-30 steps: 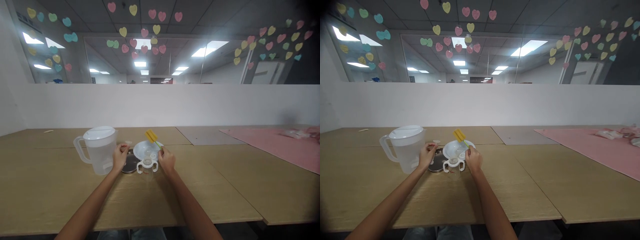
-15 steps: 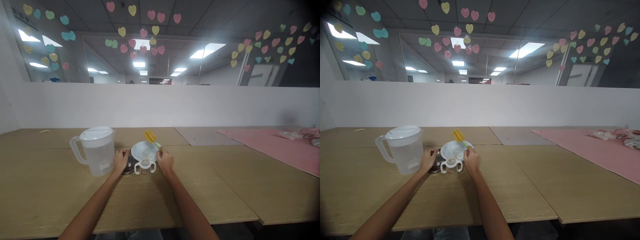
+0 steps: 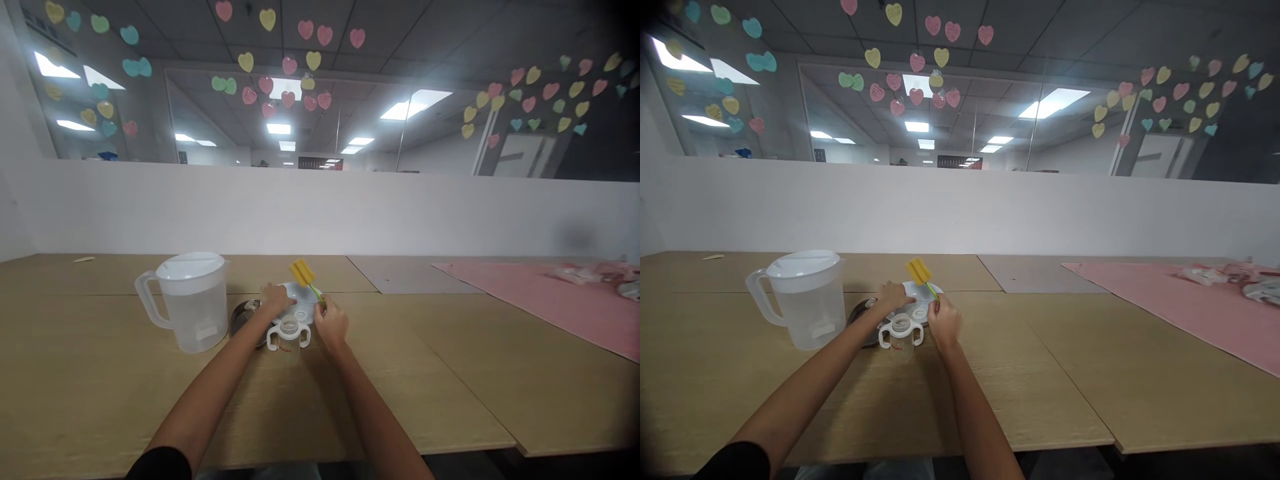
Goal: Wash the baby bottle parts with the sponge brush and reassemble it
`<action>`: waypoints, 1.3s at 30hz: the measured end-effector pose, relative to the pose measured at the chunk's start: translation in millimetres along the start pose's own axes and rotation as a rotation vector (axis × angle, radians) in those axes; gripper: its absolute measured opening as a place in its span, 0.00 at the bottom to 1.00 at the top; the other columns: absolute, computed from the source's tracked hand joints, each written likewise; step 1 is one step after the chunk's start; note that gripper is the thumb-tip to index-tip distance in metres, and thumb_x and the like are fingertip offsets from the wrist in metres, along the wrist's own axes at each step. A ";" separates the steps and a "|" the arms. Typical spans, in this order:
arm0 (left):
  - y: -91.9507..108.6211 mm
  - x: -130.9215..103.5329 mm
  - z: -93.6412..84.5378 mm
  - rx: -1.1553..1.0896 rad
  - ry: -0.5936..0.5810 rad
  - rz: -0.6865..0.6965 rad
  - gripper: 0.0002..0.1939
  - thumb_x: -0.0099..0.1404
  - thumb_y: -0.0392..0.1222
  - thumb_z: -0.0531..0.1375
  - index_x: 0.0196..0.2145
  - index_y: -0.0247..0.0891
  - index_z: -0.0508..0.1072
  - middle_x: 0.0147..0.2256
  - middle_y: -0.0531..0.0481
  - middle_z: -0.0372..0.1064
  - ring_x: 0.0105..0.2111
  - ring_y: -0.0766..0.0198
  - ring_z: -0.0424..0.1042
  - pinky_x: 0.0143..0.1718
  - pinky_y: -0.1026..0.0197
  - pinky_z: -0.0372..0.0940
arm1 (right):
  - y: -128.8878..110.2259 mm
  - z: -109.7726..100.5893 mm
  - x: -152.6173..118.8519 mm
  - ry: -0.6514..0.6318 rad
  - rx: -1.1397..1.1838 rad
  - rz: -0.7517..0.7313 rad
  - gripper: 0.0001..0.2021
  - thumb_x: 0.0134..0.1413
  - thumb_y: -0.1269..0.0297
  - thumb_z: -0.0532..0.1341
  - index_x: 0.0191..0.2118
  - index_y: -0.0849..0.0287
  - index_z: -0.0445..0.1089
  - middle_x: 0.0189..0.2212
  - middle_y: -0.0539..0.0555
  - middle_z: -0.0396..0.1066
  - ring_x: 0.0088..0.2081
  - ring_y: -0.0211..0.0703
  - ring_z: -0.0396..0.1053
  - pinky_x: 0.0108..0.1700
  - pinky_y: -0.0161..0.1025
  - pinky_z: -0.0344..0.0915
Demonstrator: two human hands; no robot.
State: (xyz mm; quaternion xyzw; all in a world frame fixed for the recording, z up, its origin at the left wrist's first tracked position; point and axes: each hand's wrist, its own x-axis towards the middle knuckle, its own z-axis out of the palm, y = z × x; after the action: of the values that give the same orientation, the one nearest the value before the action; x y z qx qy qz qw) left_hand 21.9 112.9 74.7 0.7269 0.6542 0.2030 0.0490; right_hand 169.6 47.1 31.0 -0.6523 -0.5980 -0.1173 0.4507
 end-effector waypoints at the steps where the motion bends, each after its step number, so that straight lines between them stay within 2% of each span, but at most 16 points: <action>1: -1.4 1.6 1.6 -0.019 -0.025 0.000 0.17 0.46 0.49 0.67 0.28 0.31 0.76 0.36 0.32 0.74 0.46 0.41 0.68 0.45 0.49 0.58 | 0.1 0.0 0.1 -0.001 -0.002 0.002 0.12 0.54 0.67 0.52 0.39 0.58 0.72 0.23 0.50 0.70 0.22 0.33 0.59 0.27 0.34 0.41; 5: -15.1 5.5 -3.2 -0.142 -0.046 -0.002 0.15 0.45 0.44 0.66 0.32 0.35 0.76 0.36 0.39 0.75 0.41 0.47 0.72 0.44 0.51 0.60 | -1.0 -0.7 0.6 -0.015 0.000 0.008 0.11 0.54 0.67 0.53 0.38 0.57 0.72 0.23 0.50 0.70 0.22 0.34 0.59 0.27 0.34 0.40; 11: -33.7 8.9 -42.3 -0.434 0.071 0.085 0.20 0.59 0.45 0.52 0.47 0.36 0.71 0.47 0.42 0.71 0.46 0.57 0.70 0.44 0.59 0.63 | -3.3 -1.5 0.6 -0.017 0.005 0.044 0.12 0.54 0.67 0.52 0.38 0.57 0.73 0.24 0.50 0.71 0.22 0.34 0.59 0.26 0.34 0.40; 14: -31.2 5.6 -59.7 -0.670 0.091 0.143 0.23 0.62 0.49 0.48 0.49 0.35 0.69 0.45 0.43 0.71 0.41 0.61 0.71 0.38 0.61 0.66 | -2.3 1.3 -1.9 -0.019 0.019 -0.019 0.13 0.54 0.66 0.52 0.39 0.56 0.73 0.23 0.50 0.71 0.23 0.35 0.61 0.26 0.33 0.43; 16: -25.4 1.8 -66.1 -0.875 0.114 0.173 0.25 0.59 0.53 0.52 0.48 0.34 0.70 0.43 0.43 0.71 0.38 0.61 0.71 0.35 0.61 0.67 | -1.3 4.4 -4.0 0.000 0.035 -0.079 0.14 0.53 0.67 0.52 0.40 0.56 0.73 0.24 0.50 0.72 0.24 0.35 0.63 0.27 0.33 0.46; 18: -18.6 -2.6 -68.2 -0.988 0.118 0.213 0.26 0.57 0.55 0.55 0.45 0.34 0.71 0.42 0.42 0.72 0.37 0.60 0.71 0.35 0.60 0.67 | 0.3 8.0 -5.7 0.034 0.045 -0.145 0.15 0.53 0.67 0.52 0.41 0.56 0.74 0.24 0.50 0.72 0.24 0.35 0.64 0.27 0.32 0.49; 21: -10.4 -9.4 -67.7 -0.857 0.085 0.322 0.24 0.55 0.55 0.58 0.42 0.34 0.74 0.42 0.43 0.73 0.39 0.57 0.71 0.39 0.58 0.66 | 4.0 12.7 -6.8 0.100 0.024 -0.238 0.15 0.53 0.68 0.52 0.42 0.56 0.74 0.23 0.50 0.72 0.24 0.35 0.65 0.28 0.31 0.52; 23: -8.2 -13.7 -68.4 -0.748 0.066 0.390 0.23 0.55 0.52 0.61 0.44 0.36 0.74 0.43 0.43 0.72 0.42 0.56 0.70 0.43 0.56 0.65 | 7.3 14.4 -6.3 0.141 -0.002 -0.293 0.15 0.55 0.68 0.52 0.43 0.57 0.74 0.25 0.52 0.72 0.25 0.35 0.66 0.29 0.31 0.54; 27: -8.8 -20.8 -78.3 -0.733 -0.072 0.529 0.23 0.54 0.46 0.61 0.48 0.37 0.72 0.53 0.44 0.66 0.50 0.57 0.67 0.47 0.57 0.64 | 14.3 15.0 -4.1 0.186 -0.020 -0.353 0.18 0.60 0.71 0.48 0.49 0.59 0.70 0.31 0.56 0.73 0.31 0.37 0.68 0.34 0.31 0.59; 29: -9.5 -24.0 -85.6 -0.706 -0.093 0.568 0.24 0.54 0.46 0.61 0.49 0.38 0.72 0.55 0.45 0.64 0.50 0.57 0.66 0.46 0.59 0.64 | 16.9 15.0 -3.4 0.183 -0.014 -0.378 0.19 0.61 0.71 0.46 0.51 0.60 0.69 0.32 0.56 0.73 0.33 0.38 0.68 0.36 0.32 0.61; 30: -9.7 -25.8 -89.1 -0.671 -0.088 0.557 0.24 0.55 0.48 0.60 0.50 0.38 0.71 0.53 0.45 0.66 0.48 0.58 0.68 0.43 0.60 0.65 | 17.6 15.0 -3.3 0.178 -0.012 -0.398 0.19 0.61 0.71 0.45 0.52 0.61 0.68 0.32 0.57 0.73 0.34 0.38 0.68 0.38 0.32 0.62; 32: -10.2 -29.5 -94.9 -0.547 -0.065 0.489 0.24 0.59 0.54 0.57 0.48 0.37 0.73 0.43 0.45 0.73 0.36 0.61 0.72 0.34 0.62 0.65 | 17.7 14.6 -3.5 0.164 -0.015 -0.461 0.20 0.61 0.72 0.45 0.53 0.61 0.67 0.33 0.57 0.73 0.35 0.38 0.68 0.39 0.33 0.63; 35: -12.5 -34.7 -100.4 -0.294 0.067 0.361 0.29 0.63 0.60 0.48 0.34 0.33 0.78 0.24 0.47 0.72 0.22 0.64 0.68 0.26 0.63 0.60 | 14.6 12.6 -4.1 0.151 -0.037 -0.553 0.21 0.61 0.73 0.44 0.54 0.58 0.67 0.34 0.57 0.73 0.35 0.38 0.68 0.40 0.33 0.62; 37: -16.3 -37.1 -103.4 -0.211 0.148 0.369 0.30 0.64 0.60 0.45 0.32 0.33 0.77 0.23 0.48 0.71 0.23 0.63 0.68 0.27 0.63 0.59 | 12.0 10.8 -3.8 0.173 -0.046 -0.555 0.21 0.61 0.74 0.44 0.54 0.57 0.67 0.34 0.56 0.73 0.35 0.37 0.68 0.39 0.33 0.61; 39: -22.7 -37.9 -107.5 -0.207 0.164 0.461 0.26 0.65 0.58 0.47 0.41 0.36 0.75 0.31 0.48 0.73 0.29 0.62 0.70 0.32 0.64 0.61 | 10.3 9.7 -3.0 0.203 -0.049 -0.526 0.21 0.61 0.74 0.46 0.54 0.56 0.67 0.34 0.55 0.73 0.34 0.37 0.67 0.39 0.33 0.60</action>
State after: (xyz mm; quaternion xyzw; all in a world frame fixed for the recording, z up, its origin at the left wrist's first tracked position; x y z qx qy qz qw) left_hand -40.3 58.4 156.4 0.8291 0.4488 0.3327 0.0222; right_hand 174.2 53.4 18.8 -0.4703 -0.6955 -0.3096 0.4464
